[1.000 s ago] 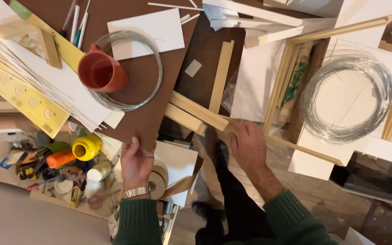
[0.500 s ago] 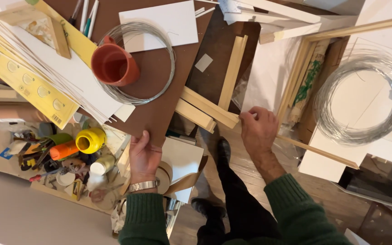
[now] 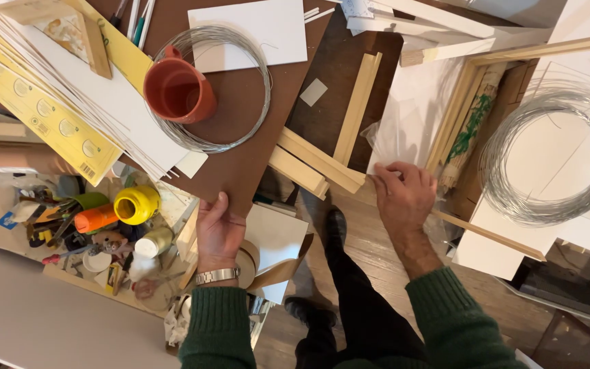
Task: Preparing and assembly of artwork components into a frame.
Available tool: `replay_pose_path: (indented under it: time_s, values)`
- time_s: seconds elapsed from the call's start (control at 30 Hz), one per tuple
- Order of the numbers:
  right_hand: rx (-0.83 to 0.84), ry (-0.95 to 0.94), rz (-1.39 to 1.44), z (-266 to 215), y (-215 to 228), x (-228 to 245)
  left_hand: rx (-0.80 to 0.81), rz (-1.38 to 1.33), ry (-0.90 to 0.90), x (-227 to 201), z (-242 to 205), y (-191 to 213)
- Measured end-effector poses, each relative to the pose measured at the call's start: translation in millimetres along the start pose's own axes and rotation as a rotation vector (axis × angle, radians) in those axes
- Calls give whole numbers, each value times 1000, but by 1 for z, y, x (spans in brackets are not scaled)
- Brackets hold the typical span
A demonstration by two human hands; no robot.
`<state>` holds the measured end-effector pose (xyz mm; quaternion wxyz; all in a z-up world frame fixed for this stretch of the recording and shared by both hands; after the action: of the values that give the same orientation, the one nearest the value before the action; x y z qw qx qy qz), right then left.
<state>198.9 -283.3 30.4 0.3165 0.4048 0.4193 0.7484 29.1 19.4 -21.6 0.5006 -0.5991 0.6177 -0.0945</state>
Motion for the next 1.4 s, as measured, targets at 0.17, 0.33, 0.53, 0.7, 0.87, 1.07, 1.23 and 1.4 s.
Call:
replay_pose_path:
  time_s: [0.17,0.33,0.53,0.7,0.87,1.07,1.23,1.4]
  values:
    - [21,16,26,-2,0,-2,-8,-11,-2,-1,-2,2]
    - [15,20,120,-4,16,6,-4,-21,-29,-6,-6,-11]
    - [85,24,491,-89,17,21,41,20,-99,-10,-8,-11]
    - [561,-38,685,-233,-62,21,131,40,-172,-14,-11,-40]
    - [1090,-164,680,-384,-176,-2,146,50,-254,-15,-5,-28]
    - [1384,-346,617,-440,-251,-10,116,77,-308,-22,0,-24]
    - [1250,-350,623,-433,-240,-4,194,107,-339,-34,-5,-31]
    - [1206,-270,599,-436,-232,1,272,96,-374,-53,-8,-38]
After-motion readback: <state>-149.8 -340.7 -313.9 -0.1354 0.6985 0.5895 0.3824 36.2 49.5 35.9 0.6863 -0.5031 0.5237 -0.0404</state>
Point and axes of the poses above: each hand's wrist, its own z-axis towards the middle knuckle, its own y-axis out of the back of the hand, x = y × z, the point moved 4 cm from there along z, towards the middle knuckle, and after that the axes turned 1 degree about -z, right-handed, at the moved point
